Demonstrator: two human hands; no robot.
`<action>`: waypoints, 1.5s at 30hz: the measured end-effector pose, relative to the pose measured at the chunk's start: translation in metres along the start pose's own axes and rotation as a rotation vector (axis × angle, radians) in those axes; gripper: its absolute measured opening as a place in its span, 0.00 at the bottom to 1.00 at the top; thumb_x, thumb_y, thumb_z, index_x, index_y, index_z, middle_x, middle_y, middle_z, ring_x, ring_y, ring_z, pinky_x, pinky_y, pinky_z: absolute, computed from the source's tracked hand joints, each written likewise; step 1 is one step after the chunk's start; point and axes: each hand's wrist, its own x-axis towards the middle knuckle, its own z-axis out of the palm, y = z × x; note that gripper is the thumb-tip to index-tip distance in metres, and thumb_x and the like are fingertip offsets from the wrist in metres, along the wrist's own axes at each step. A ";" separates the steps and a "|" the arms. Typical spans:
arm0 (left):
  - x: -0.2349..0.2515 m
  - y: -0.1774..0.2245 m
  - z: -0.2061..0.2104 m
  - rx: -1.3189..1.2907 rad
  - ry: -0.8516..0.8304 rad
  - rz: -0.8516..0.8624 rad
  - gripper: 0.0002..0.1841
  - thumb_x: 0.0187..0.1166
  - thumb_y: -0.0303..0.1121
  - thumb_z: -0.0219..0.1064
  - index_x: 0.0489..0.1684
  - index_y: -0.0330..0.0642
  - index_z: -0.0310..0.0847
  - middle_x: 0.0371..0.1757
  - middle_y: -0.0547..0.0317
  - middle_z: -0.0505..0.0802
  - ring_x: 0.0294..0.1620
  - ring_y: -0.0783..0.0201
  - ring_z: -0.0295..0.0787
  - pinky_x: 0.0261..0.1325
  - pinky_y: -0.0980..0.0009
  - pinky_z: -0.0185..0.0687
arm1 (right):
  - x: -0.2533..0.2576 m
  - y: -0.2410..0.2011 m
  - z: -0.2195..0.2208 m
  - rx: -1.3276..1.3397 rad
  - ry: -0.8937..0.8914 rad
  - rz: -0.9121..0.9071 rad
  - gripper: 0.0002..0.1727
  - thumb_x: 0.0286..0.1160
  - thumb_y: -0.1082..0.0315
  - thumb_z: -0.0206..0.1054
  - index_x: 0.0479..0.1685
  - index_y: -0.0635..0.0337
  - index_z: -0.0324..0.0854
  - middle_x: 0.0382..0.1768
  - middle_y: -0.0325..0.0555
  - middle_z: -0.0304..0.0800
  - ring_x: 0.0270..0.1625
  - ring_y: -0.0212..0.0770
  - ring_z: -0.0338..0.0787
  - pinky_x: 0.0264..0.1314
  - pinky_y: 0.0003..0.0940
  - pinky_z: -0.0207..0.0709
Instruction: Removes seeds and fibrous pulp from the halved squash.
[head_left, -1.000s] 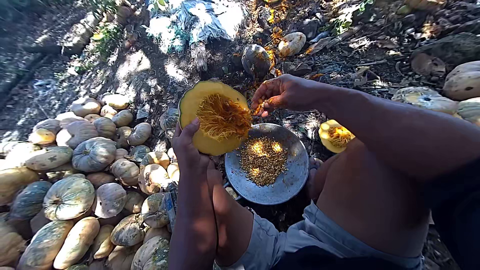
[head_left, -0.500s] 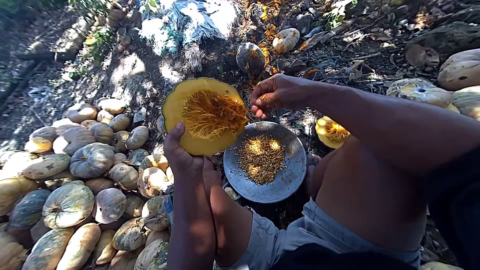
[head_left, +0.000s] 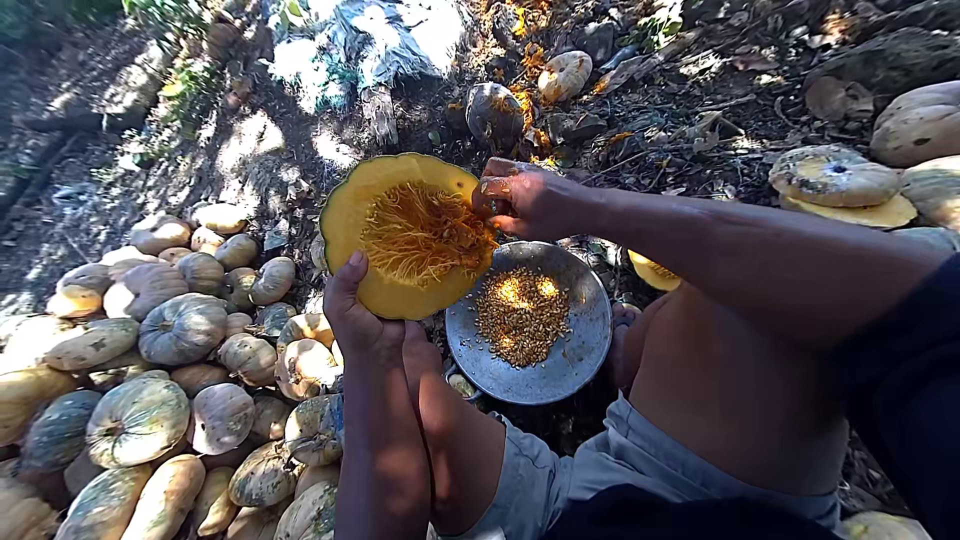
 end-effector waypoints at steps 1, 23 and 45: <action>0.000 0.000 0.000 0.003 -0.003 -0.001 0.12 0.79 0.31 0.58 0.57 0.46 0.80 0.51 0.54 0.93 0.55 0.60 0.93 0.59 0.55 0.90 | 0.001 0.000 0.000 -0.003 -0.020 0.010 0.08 0.69 0.74 0.69 0.46 0.62 0.88 0.47 0.54 0.82 0.46 0.47 0.85 0.52 0.42 0.80; -0.001 0.004 -0.003 0.014 0.021 0.014 0.12 0.78 0.32 0.59 0.57 0.46 0.80 0.50 0.55 0.93 0.54 0.60 0.93 0.59 0.56 0.91 | -0.007 0.009 -0.015 -0.068 -0.513 0.157 0.10 0.82 0.67 0.66 0.34 0.60 0.89 0.30 0.47 0.88 0.36 0.45 0.87 0.43 0.49 0.78; -0.012 -0.014 0.012 0.220 -0.029 -0.102 0.22 0.74 0.32 0.68 0.69 0.48 0.79 0.53 0.55 0.92 0.47 0.62 0.94 0.49 0.60 0.93 | 0.021 -0.040 0.025 -0.383 -0.354 0.079 0.15 0.82 0.62 0.61 0.56 0.59 0.88 0.66 0.58 0.82 0.46 0.61 0.90 0.41 0.61 0.81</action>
